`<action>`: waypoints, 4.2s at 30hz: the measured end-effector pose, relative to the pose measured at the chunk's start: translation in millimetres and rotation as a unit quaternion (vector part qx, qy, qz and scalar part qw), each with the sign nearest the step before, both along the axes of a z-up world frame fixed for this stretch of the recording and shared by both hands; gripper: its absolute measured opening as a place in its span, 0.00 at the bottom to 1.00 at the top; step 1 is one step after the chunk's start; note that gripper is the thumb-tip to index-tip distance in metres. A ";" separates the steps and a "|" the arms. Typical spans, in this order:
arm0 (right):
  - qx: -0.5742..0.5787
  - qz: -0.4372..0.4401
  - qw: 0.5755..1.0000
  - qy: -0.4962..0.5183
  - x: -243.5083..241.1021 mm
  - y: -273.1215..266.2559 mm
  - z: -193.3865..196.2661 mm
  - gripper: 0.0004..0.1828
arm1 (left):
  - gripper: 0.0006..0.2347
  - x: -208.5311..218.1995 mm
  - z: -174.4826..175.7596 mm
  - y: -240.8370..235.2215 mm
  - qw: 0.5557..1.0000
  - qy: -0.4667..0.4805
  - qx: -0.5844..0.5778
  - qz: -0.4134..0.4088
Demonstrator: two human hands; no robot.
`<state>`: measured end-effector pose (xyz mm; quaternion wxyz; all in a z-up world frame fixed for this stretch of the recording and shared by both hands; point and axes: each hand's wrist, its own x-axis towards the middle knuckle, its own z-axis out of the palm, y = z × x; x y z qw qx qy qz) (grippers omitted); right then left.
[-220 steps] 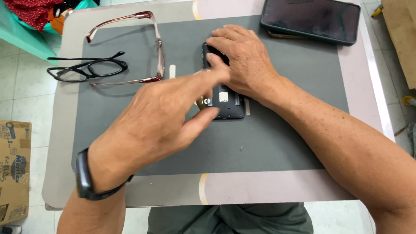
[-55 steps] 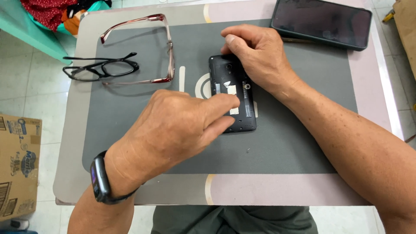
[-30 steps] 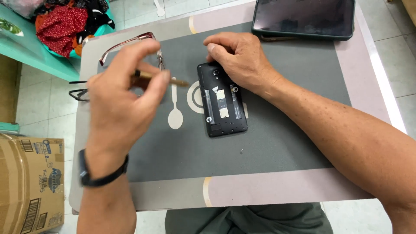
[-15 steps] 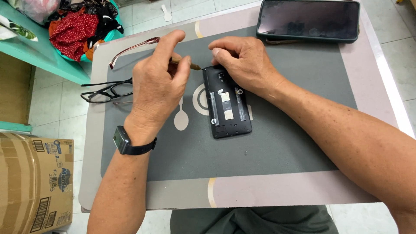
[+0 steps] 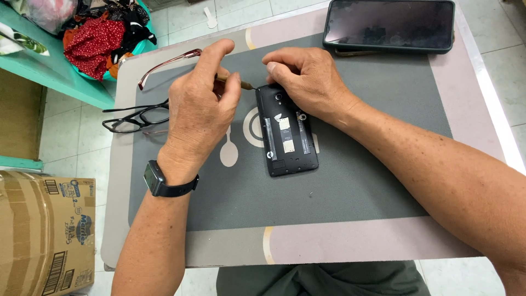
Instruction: The person uses a small tool to pry open the back cover of a black electronic device on a table. They then use their fingers to remove a small component from the device's interior.
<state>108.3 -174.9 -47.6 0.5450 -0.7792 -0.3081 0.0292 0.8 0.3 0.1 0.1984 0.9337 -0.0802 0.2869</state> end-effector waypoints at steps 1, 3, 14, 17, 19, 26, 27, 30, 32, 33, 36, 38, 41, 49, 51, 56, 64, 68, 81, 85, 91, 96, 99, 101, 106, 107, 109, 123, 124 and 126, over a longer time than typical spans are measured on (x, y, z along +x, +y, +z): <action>0.000 0.000 1.000 0.000 0.0 -0.1 0.4 0.13 | 0.15 0.1 0.0 0.0 1.000 0.000 0.000 0.000; -0.011 0.001 1.000 -0.009 0.1 -0.3 1.2 0.14 | 0.16 0.5 -0.2 0.1 1.000 0.003 -0.005 -0.004; -0.006 -0.001 1.000 0.005 -0.3 0.3 1.0 0.14 | 0.20 17.9 35.1 -4.4 0.986 0.141 0.054 -0.066; -0.008 0.000 1.000 0.013 -2.2 -0.8 5.1 0.13 | 0.19 38.8 24.7 -6.4 0.985 0.142 0.098 -0.020; -0.010 0.001 1.000 0.021 -3.4 -1.1 7.5 0.13 | 0.19 53.1 7.1 -5.9 0.984 0.115 0.133 0.020; -0.002 0.017 1.000 -0.023 1.4 -1.5 2.1 0.13 | 0.27 58.4 -17.5 -21.2 0.928 -0.114 0.319 0.153; 0.002 0.013 1.000 -0.022 2.6 -0.3 1.1 0.13 | 0.28 57.1 -11.8 -23.0 0.928 -0.117 0.326 0.135; 0.004 0.016 0.998 -0.057 7.0 -0.5 -7.3 0.11 | 0.27 47.0 -7.4 -28.0 0.976 -0.060 0.204 0.038; -0.001 0.018 0.999 -0.036 2.5 -1.5 0.4 0.13 | 0.27 43.8 -9.1 -28.2 0.988 -0.022 0.155 0.011; -0.009 0.018 1.000 -0.016 -0.1 -3.1 4.2 0.15 | 0.27 41.8 -10.8 -29.2 0.995 0.014 0.102 -0.017; -0.001 0.033 0.999 -0.028 -1.0 -4.3 4.4 0.11 | 0.25 52.3 -26.7 -26.3 0.968 -0.014 0.235 0.092; -0.001 0.034 0.999 -0.015 -4.3 -4.4 7.5 0.12 | 0.25 57.3 -30.1 -26.9 0.945 -0.092 0.287 0.124; -0.018 0.024 0.999 -0.013 -3.0 -4.8 5.6 0.18 | 0.17 60.0 -29.7 -30.6 0.903 -0.187 0.345 0.176; -0.014 0.035 0.996 -0.086 1.1 -4.0 0.6 0.13 | 0.25 43.8 -13.7 -30.6 0.999 0.017 -0.012 0.027; -0.016 0.031 0.998 -0.051 -2.0 -3.4 6.3 0.14 | 0.18 50.2 -15.5 -23.5 0.995 0.019 0.033 0.090; -0.020 0.019 0.999 -0.037 -10.2 -4.8 12.5 0.13 | 0.18 60.6 -31.4 -10.8 0.971 -0.066 0.142 0.182; -0.031 0.067 0.996 -0.054 -10.1 7.4 11.0 0.10 | 0.22 50.8 -15.8 -18.3 0.985 -0.068 0.137 0.081; -0.007 0.036 0.999 -0.030 -1.1 11.8 3.7 0.15 | 0.17 45.9 -12.5 -22.3 0.984 -0.073 0.148 0.066; 0.002 0.018 0.997 -0.078 5.2 10.9 5.5 0.12 | 0.25 52.4 -18.7 -21.7 0.956 -0.166 0.216 0.113; 0.071 0.061 0.993 -0.066 -4.0 16.4 18.3 0.17 | 0.22 55.4 -23.5 -20.3 0.983 -0.123 0.095 0.102; 0.128 0.067 0.989 -0.026 -13.0 29.6 27.3 0.06 | 0.20 41.5 -7.3 -26.0 0.981 0.005 -0.194 0.029; 0.110 -0.007 0.987 -0.113 -25.8 31.9 34.0 0.29 | 0.20 35.6 -6.7 -26.5 0.974 -0.014 -0.222 -0.033; 0.053 -0.026 0.981 -0.183 -6.0 28.8 7.8 0.40 | 0.25 30.2 -7.9 -30.6 0.822 -0.029 -0.569 0.022; 0.007 -0.024 0.977 -0.213 -6.4 29.8 1.3 0.45 | 0.23 7.9 -6.2 -27.5 0.812 0.006 -0.581 0.054; -0.104 -0.015 0.927 -0.359 -9.9 29.8 -2.6 0.42 | 0.15 -15.6 -33.8 -18.7 0.957 -0.109 -0.261 0.072; -0.110 -0.030 0.927 -0.357 -5.5 27.3 -1.8 0.45 | 0.13 -15.9 -39.8 -21.0 0.981 -0.117 -0.120 0.093; -0.119 -0.044 0.926 -0.356 -1.7 22.7 2.6 0.48 | 0.13 -14.9 -58.6 -27.4 0.986 -0.124 0.020 0.112; -0.151 -0.019 0.920 -0.360 27.9 27.1 35.1 0.18 | 0.05 -21.8 -84.6 -46.2 0.960 -0.136 0.229 0.091; -0.154 -0.014 0.921 -0.357 30.8 25.3 41.2 0.18 | 0.05 -18.6 -82.7 -44.7 0.961 -0.130 0.226 0.093; -0.210 0.031 0.911 -0.353 32.2 25.6 47.0 0.08 | 0.03 -20.0 -83.9 -41.2 0.963 -0.104 0.244 0.051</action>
